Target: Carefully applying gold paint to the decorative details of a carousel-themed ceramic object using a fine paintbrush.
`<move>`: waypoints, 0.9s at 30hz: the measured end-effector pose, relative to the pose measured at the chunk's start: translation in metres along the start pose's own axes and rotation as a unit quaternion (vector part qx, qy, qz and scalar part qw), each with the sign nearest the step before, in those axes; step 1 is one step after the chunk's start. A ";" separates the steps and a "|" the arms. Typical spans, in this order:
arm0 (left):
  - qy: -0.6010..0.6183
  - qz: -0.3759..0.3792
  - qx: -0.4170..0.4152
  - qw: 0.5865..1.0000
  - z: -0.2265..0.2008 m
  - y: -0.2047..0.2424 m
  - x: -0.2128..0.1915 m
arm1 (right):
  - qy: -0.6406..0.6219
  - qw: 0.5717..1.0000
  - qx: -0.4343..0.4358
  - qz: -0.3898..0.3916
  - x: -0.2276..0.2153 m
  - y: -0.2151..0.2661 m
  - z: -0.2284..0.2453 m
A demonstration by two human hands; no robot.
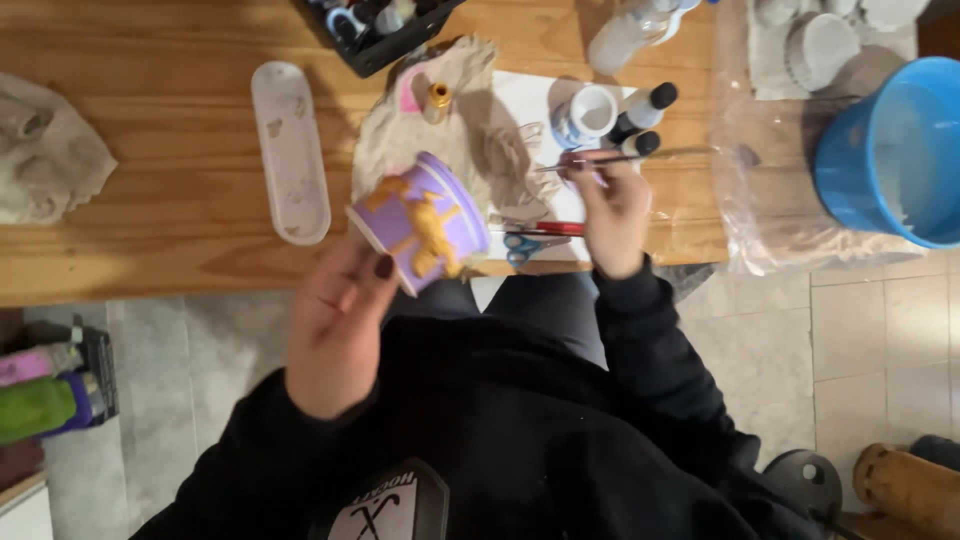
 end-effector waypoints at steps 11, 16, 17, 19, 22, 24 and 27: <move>-0.102 -0.092 -0.008 0.991 0.030 -0.002 -0.084 | 0.233 0.950 -0.087 0.188 0.092 -0.025 -0.109; -0.082 -0.099 -0.027 0.991 0.033 -0.005 -0.087 | 0.264 0.941 -0.088 0.194 0.097 -0.024 -0.127; -0.084 -0.105 -0.034 0.990 0.038 -0.005 -0.090 | 0.261 0.943 -0.080 0.188 0.098 -0.025 -0.129; -0.083 -0.109 -0.043 0.990 0.043 -0.005 -0.092 | 0.260 0.946 -0.070 0.182 0.097 -0.024 -0.133; -0.097 -0.113 -0.045 0.988 0.044 -0.006 -0.094 | 0.267 0.948 -0.065 0.162 0.093 -0.026 -0.140; -0.098 -0.109 -0.049 0.988 0.043 -0.007 -0.093 | 0.251 0.953 -0.053 0.163 0.093 -0.026 -0.142; -0.081 -0.094 -0.047 0.991 0.041 -0.009 -0.090 | 0.261 0.949 -0.065 0.162 0.095 -0.024 -0.140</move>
Point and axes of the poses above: each hand's wrist, its own y-axis away from the middle knuckle, its own x-axis out of the palm, z = x × y, the point moved 7 cm from there along -y, towards the middle knuckle, and after that the axes turned 11 degrees about -y, right-handed, at the moved point
